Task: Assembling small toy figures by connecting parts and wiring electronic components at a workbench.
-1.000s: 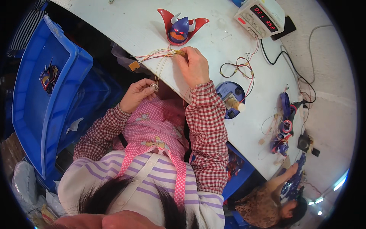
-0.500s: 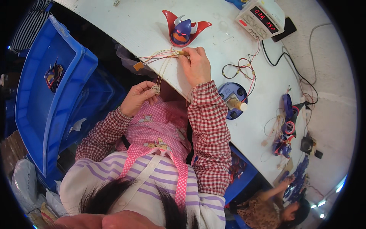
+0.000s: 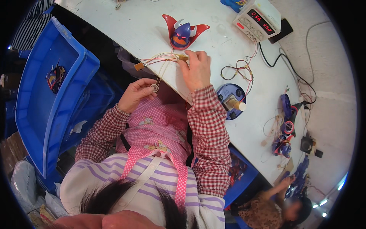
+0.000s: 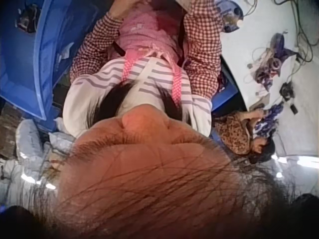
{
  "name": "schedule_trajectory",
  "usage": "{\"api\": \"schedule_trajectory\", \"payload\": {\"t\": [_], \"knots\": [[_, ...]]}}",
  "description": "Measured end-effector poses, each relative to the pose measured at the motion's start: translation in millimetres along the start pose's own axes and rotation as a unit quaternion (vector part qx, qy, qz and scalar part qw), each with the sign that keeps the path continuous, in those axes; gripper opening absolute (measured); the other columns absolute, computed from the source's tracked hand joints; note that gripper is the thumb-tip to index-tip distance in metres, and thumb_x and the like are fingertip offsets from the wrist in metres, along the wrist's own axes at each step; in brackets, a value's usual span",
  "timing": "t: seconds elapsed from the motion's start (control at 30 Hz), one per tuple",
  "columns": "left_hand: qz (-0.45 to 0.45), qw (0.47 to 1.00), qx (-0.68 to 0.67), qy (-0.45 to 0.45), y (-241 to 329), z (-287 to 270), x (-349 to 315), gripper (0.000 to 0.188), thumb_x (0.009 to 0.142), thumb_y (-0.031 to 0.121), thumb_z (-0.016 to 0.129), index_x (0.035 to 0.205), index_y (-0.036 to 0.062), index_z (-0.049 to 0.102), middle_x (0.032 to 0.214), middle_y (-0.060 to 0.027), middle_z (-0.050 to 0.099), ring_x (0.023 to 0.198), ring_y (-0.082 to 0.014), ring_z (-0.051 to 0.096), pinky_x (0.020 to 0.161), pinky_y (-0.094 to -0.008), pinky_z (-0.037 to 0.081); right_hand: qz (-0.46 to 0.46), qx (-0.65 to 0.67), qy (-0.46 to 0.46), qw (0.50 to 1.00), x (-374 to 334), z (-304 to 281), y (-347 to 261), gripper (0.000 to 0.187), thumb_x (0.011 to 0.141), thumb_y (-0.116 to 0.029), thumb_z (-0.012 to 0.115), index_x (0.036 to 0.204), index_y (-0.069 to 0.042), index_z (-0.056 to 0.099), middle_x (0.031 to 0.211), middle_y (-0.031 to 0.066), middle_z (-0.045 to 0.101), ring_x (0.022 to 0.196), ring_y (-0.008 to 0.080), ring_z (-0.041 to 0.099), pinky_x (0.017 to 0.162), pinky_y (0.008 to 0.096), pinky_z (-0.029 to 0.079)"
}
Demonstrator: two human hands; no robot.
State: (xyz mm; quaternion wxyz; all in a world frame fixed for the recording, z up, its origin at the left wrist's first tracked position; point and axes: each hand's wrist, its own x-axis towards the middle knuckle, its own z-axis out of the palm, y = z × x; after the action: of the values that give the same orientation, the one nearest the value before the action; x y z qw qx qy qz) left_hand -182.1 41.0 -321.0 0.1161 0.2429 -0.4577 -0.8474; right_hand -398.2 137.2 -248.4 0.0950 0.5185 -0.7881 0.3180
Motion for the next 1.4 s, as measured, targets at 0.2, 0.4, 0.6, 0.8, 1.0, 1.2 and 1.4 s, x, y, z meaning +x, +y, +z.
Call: {"api": "schedule_trajectory", "payload": {"t": [0.2, 0.4, 0.6, 0.8, 1.0, 1.2, 1.4], "knots": [[0.016, 0.999, -0.028, -0.023, -2.1, 7.5, -5.8, 0.024, 0.096, 0.015, 0.059, 0.114, -0.0011, 0.06, 0.097, -0.0086, 0.067, 0.083, -0.0144, 0.066, 0.07, -0.0264, 0.055, -0.014, 0.044, -0.13, 0.99, -47.8, -31.2, -68.0, 0.032, 0.083, -0.014, 0.069, 0.112, -0.006, 0.057, 0.088, 0.0128, 0.054, 0.078, 0.0327, 0.06, 0.064, 0.04, 0.051], [0.001, 0.99, -0.137, -0.029, 2.1, 18.6, -10.9, 0.026, 0.101, 0.02, 0.05, 0.113, -0.0017, 0.059, 0.098, -0.0094, 0.066, 0.083, -0.0139, 0.066, 0.068, -0.0264, 0.055, 0.013, 0.126, -0.1, 0.987, -70.6, -5.4, -80.5, 0.034, 0.082, -0.009, 0.07, 0.113, -0.004, 0.057, 0.091, 0.0146, 0.054, 0.077, 0.0314, 0.063, 0.063, 0.0392, 0.052], [0.154, 0.971, 0.067, 0.173, 25.6, 4.2, -8.7, 0.027, 0.098, 0.018, 0.056, 0.115, -0.002, 0.054, 0.091, -0.0065, 0.062, 0.076, -0.0106, 0.061, 0.064, -0.0236, 0.052, 0.092, 0.184, -0.101, 0.973, -68.4, -17.1, -66.5, 0.023, 0.086, -0.006, 0.066, 0.109, -0.002, 0.059, 0.094, 0.0153, 0.055, 0.071, 0.0326, 0.064, 0.061, 0.0387, 0.051], [0.171, 0.951, 0.18, 0.186, 44.5, -15.2, 19.0, 0.026, 0.093, 0.018, 0.065, 0.109, 0.0003, 0.054, 0.085, -0.0029, 0.059, 0.069, -0.0065, 0.055, 0.057, -0.0194, 0.047, 0.003, 0.001, -0.063, 0.998, -53.9, -15.2, -47.4, 0.04, 0.075, 0.003, 0.066, 0.112, -0.005, 0.057, 0.1, 0.0139, 0.055, 0.089, 0.0342, 0.051, 0.078, 0.0421, 0.047], [0.171, 0.96, 0.167, 0.147, 38.7, -13.1, 30.6, 0.023, 0.093, 0.019, 0.065, 0.106, 0.001, 0.057, 0.083, -0.0014, 0.06, 0.067, -0.0043, 0.054, 0.053, -0.017, 0.044, -0.011, -0.033, -0.079, 0.996, -41.5, -9.6, -24.4, 0.037, 0.074, 0.005, 0.063, 0.11, -0.004, 0.06, 0.103, 0.0123, 0.055, 0.095, 0.0337, 0.051, 0.084, 0.0441, 0.045], [0.096, 0.986, 0.095, 0.094, 42.1, -8.2, 23.7, 0.017, 0.093, 0.013, 0.063, 0.104, -0.0001, 0.058, 0.084, -0.003, 0.062, 0.067, -0.0054, 0.058, 0.053, -0.018, 0.046, -0.045, -0.041, -0.026, 0.998, -41.6, -16.0, -39.7, 0.032, 0.075, 0.001, 0.067, 0.105, -0.005, 0.062, 0.104, 0.0119, 0.055, 0.102, 0.0334, 0.051, 0.086, 0.0435, 0.045], [0.068, 0.996, 0.014, 0.063, 41.3, 22.3, 5.6, 0.017, 0.094, 0.01, 0.059, 0.108, -0.0018, 0.057, 0.085, -0.005, 0.063, 0.072, -0.0088, 0.062, 0.057, -0.02, 0.05, 0.026, 0.155, -0.048, 0.986, -53.0, -10.0, -68.7, 0.019, 0.082, -0.006, 0.068, 0.1, -0.005, 0.062, 0.093, 0.012, 0.058, 0.081, 0.0311, 0.061, 0.066, 0.0377, 0.051]]}}
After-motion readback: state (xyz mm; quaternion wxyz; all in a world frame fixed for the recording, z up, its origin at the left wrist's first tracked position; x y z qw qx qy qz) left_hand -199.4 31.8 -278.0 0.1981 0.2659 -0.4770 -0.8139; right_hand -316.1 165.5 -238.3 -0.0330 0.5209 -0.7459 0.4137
